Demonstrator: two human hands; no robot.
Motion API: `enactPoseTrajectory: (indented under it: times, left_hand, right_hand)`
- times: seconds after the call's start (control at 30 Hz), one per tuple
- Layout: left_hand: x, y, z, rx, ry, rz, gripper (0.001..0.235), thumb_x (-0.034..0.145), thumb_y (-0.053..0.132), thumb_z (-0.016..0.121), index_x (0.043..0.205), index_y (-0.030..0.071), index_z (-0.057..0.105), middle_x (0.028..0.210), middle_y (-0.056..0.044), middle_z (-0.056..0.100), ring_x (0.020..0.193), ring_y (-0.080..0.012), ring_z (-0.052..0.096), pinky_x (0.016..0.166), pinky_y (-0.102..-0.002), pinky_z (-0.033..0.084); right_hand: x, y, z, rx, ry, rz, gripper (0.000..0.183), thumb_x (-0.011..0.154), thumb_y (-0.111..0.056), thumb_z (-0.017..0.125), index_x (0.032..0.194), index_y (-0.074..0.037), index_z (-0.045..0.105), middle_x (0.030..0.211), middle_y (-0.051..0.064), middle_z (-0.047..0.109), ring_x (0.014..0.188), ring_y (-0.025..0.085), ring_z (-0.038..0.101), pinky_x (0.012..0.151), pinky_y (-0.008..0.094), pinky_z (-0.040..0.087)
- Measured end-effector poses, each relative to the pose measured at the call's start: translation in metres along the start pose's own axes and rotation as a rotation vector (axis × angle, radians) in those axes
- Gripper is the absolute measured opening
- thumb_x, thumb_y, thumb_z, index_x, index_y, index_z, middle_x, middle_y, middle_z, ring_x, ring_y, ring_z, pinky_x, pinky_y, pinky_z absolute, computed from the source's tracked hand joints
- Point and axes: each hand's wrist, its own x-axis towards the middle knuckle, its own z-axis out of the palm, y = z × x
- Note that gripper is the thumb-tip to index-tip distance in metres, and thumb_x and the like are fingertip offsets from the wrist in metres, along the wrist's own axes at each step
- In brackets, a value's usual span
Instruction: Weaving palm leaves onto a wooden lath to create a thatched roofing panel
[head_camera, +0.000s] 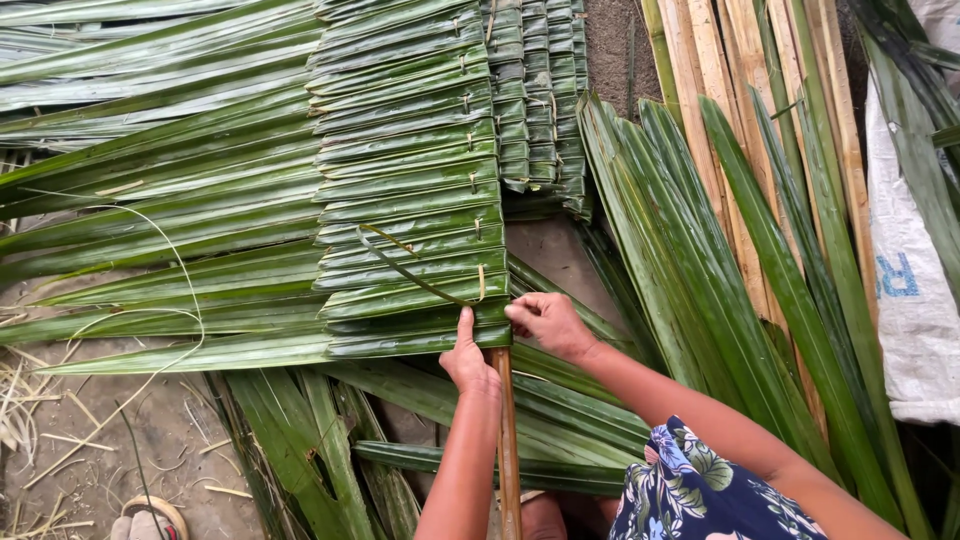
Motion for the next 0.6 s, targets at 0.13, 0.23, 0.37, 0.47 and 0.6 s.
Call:
enactPoseTrajectory:
  times: [0.13, 0.23, 0.37, 0.47, 0.6]
  left_hand:
    - [0.005, -0.004, -0.002, -0.005, -0.007, 0.01, 0.048, 0.067, 0.013, 0.099, 0.103, -0.006, 0.071, 0.093, -0.015, 0.074, 0.086, -0.0246, 0.074, 0.079, -0.041, 0.062]
    - [-0.005, 0.002, 0.002, -0.009, -0.017, 0.024, 0.047, 0.068, 0.013, 0.098, 0.103, -0.006, 0.072, 0.093, -0.014, 0.074, 0.086, -0.023, 0.074, 0.08, -0.039, 0.062]
    - [-0.028, 0.022, 0.016, 0.001, 0.01, 0.017, 0.052, 0.065, 0.011, 0.099, 0.104, -0.008, 0.071, 0.093, -0.015, 0.074, 0.084, -0.0239, 0.074, 0.077, -0.039, 0.062]
    - [-0.023, 0.02, 0.015, 0.017, 0.008, 0.038, 0.053, 0.063, 0.009, 0.1, 0.103, -0.009, 0.07, 0.091, -0.017, 0.073, 0.084, -0.0253, 0.074, 0.076, -0.041, 0.061]
    - [-0.008, 0.008, 0.005, 0.043, 0.028, 0.046, 0.057, 0.06, 0.01, 0.102, 0.103, -0.009, 0.069, 0.092, -0.017, 0.072, 0.084, -0.0257, 0.073, 0.075, -0.041, 0.06]
  right_hand:
    - [0.02, -0.016, -0.009, 0.124, -0.032, 0.147, 0.025, 0.092, -0.02, 0.078, 0.102, 0.003, 0.073, 0.079, 0.016, 0.075, 0.065, 0.017, 0.074, 0.058, 0.029, 0.065]
    - [0.043, 0.008, -0.001, 0.145, -0.014, 0.101, 0.021, 0.089, -0.012, 0.081, 0.099, 0.004, 0.071, 0.072, 0.015, 0.072, 0.06, 0.018, 0.073, 0.056, 0.031, 0.066]
    - [0.059, 0.021, -0.005, 0.098, -0.006, 0.057, 0.02, 0.086, -0.007, 0.082, 0.097, 0.005, 0.07, 0.067, 0.014, 0.07, 0.057, 0.018, 0.072, 0.051, 0.03, 0.065]
    - [0.06, 0.012, -0.012, 0.05, -0.044, 0.088, 0.022, 0.085, -0.011, 0.085, 0.096, 0.001, 0.072, 0.07, 0.012, 0.072, 0.059, 0.017, 0.073, 0.05, 0.028, 0.064]
    - [0.056, -0.021, -0.019, 0.127, -0.102, 0.237, 0.024, 0.084, -0.026, 0.087, 0.093, -0.004, 0.078, 0.076, 0.013, 0.076, 0.068, 0.02, 0.076, 0.062, 0.033, 0.066]
